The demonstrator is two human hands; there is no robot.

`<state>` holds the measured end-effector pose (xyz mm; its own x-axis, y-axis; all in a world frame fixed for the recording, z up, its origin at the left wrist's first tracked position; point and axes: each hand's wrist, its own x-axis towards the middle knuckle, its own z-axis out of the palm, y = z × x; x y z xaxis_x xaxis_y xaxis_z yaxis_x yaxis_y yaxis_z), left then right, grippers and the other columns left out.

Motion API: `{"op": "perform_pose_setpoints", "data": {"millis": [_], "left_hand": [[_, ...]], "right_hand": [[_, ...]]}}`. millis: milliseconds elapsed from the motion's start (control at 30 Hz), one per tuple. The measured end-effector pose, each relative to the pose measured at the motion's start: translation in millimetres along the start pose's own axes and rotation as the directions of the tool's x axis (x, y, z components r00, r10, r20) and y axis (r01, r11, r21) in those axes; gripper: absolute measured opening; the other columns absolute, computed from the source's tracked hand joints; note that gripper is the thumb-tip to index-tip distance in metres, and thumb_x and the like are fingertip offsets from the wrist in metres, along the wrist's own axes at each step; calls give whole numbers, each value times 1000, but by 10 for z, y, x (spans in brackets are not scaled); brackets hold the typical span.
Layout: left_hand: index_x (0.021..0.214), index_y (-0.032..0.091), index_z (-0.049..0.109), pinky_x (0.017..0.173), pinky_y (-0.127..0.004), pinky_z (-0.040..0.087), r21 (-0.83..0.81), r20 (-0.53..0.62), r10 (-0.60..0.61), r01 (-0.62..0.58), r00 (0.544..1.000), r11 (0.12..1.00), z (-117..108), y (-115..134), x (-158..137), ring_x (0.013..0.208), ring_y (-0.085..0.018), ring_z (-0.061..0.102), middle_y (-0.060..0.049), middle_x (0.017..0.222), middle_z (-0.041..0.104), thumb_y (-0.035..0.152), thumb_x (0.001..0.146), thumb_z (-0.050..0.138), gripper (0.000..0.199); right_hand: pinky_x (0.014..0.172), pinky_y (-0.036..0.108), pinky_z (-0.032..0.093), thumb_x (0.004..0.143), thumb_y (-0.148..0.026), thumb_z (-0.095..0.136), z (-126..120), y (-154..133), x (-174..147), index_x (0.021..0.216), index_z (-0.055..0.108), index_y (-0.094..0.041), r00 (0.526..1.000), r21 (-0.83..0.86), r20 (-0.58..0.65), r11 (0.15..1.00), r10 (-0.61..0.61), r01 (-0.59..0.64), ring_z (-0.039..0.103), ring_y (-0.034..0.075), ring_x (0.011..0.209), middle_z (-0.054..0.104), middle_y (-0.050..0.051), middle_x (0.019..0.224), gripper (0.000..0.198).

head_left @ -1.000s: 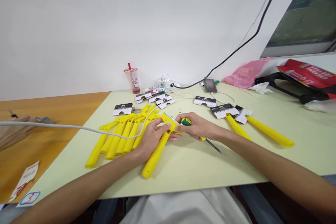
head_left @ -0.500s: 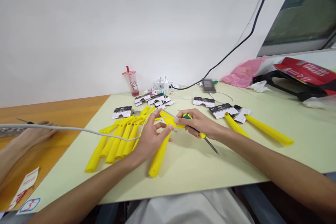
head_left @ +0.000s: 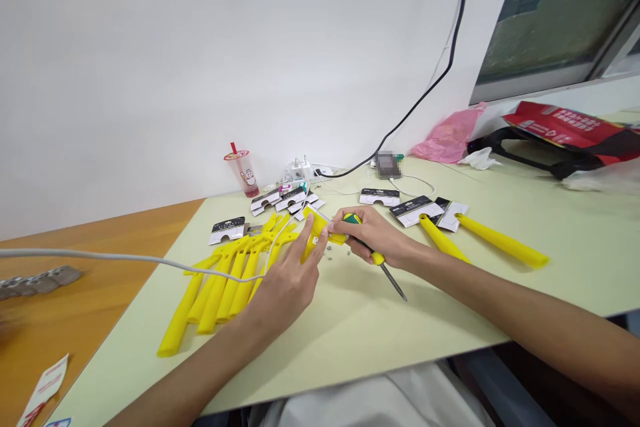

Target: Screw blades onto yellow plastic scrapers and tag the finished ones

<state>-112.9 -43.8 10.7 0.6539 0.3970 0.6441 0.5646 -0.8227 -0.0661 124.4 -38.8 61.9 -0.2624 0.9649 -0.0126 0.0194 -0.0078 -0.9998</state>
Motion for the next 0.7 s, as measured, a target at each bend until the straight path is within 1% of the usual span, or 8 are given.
{"op": "perform_pose_setpoints", "data": {"millis": [133, 233, 300, 400, 467, 533, 633, 700], "left_hand": [[184, 23, -2, 118, -51, 57, 92, 45, 30, -34, 999, 995, 18, 6, -19, 162, -37, 50, -24, 186, 23, -3, 105, 40, 93], [184, 26, 3, 122, -55, 53, 52, 56, -7, 4, 998, 999, 75, -24, -50, 167, -37, 42, -23, 186, 22, -4, 106, 37, 90], [183, 30, 13, 120, -55, 55, -59, 40, -52, 54, 998, 997, 99, -44, -59, 162, -36, 49, -22, 186, 26, -2, 108, 38, 85], [175, 32, 35, 109, -49, 62, -390, 26, -198, 192, 980, 901, 57, -29, -27, 129, -27, 74, -22, 176, 46, 10, 113, 45, 67], [164, 30, 47, 93, -42, 66, -664, 95, -332, 308, 938, 682, -17, 15, 23, 107, -22, 77, -21, 161, 60, 22, 114, 52, 51], [150, 27, 54, 72, -33, 64, -859, 227, -426, 387, 876, 336, -93, 64, 81, 100, -21, 75, -18, 146, 66, 31, 111, 62, 40], [134, 25, 56, 58, -25, 56, -898, 431, -460, 421, 776, -130, -154, 96, 154, 83, -17, 71, -9, 116, 70, 31, 98, 81, 44], [131, 24, 57, 55, -22, 52, -844, 532, -435, 413, 727, -342, -157, 85, 182, 75, -14, 68, -4, 104, 69, 24, 87, 90, 55]], "right_hand": [[31, 19, 27, 81, -57, 92, 10, -16, -6, 84, 69, -22, 999, 60, 17, 998, 31, -32, 33, 8, 33, 44, -10, 40, 42], [31, 19, 22, 83, -60, 90, 9, -12, -2, 81, 64, -23, 997, 79, 43, 994, 66, -69, 29, 7, 33, 40, -10, 39, 45], [32, 19, 20, 86, -63, 87, 5, -5, 1, 80, 62, -23, 995, 85, 68, 994, 69, -75, 28, 7, 33, 40, -10, 41, 47], [32, 19, 22, 90, -65, 85, -1, -10, -4, 88, 68, -22, 997, 92, 72, 996, 9, -16, 30, 6, 36, 47, -9, 48, 46], [33, 20, 25, 93, -66, 81, -11, -27, -11, 94, 71, -22, 999, 44, 17, 998, -51, 51, 30, 7, 35, 45, -10, 46, 45], [33, 20, 28, 94, -67, 80, -33, -48, -13, 95, 70, -23, 984, -62, -98, 988, -147, 142, 32, 8, 33, 41, -11, 43, 45], [31, 22, 33, 91, -66, 82, -86, -71, -1, 98, 74, -23, 934, -248, -183, 933, -308, 259, 41, 7, 34, 65, -5, 64, 45], [30, 24, 36, 91, -65, 83, -119, -80, 5, 100, 79, -23, 939, -309, -121, 911, -322, 272, 45, 5, 35, 78, 1, 91, 43]]}}
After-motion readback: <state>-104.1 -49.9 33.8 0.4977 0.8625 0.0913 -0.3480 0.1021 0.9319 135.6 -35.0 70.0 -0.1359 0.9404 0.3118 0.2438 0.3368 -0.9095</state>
